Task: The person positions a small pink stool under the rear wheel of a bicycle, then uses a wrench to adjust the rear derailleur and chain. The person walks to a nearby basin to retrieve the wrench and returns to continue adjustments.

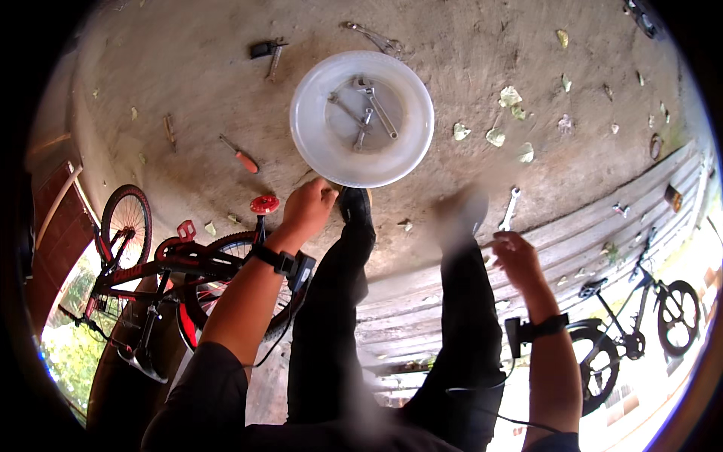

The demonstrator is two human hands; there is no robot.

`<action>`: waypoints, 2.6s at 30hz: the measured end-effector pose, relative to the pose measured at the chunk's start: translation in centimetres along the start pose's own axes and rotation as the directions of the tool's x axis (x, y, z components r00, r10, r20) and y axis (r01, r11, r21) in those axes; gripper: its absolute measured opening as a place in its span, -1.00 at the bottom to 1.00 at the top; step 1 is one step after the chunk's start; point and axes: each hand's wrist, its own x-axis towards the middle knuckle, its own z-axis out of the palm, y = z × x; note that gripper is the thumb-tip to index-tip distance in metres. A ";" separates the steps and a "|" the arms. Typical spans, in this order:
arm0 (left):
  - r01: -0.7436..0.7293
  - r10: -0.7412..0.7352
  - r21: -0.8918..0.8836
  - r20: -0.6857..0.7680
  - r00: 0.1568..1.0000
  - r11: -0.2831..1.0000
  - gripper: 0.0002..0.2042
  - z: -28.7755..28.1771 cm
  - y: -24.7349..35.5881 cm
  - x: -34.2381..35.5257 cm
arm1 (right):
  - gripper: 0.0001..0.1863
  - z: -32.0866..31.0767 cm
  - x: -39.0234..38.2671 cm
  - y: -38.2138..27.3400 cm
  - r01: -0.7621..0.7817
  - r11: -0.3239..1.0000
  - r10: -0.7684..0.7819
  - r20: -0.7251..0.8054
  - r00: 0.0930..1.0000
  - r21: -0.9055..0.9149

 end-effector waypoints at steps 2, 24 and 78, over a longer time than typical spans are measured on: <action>-0.050 0.051 0.013 -0.024 0.998 0.999 -0.79 1.4 0.3 2.6 | -0.68 -1.6 1.8 0.4 0.007 1.000 -0.007 -0.033 0.999 -0.023; 0.017 -0.021 0.072 0.057 0.998 0.997 -0.79 3.0 1.1 3.2 | -0.74 1.2 11.2 -4.2 0.207 0.975 -0.203 0.048 0.978 -0.078; 0.259 -0.233 -0.337 0.116 0.966 0.905 -0.71 7.1 -16.0 3.4 | -0.61 9.7 36.7 -29.0 0.417 0.096 -0.597 0.283 0.751 -0.904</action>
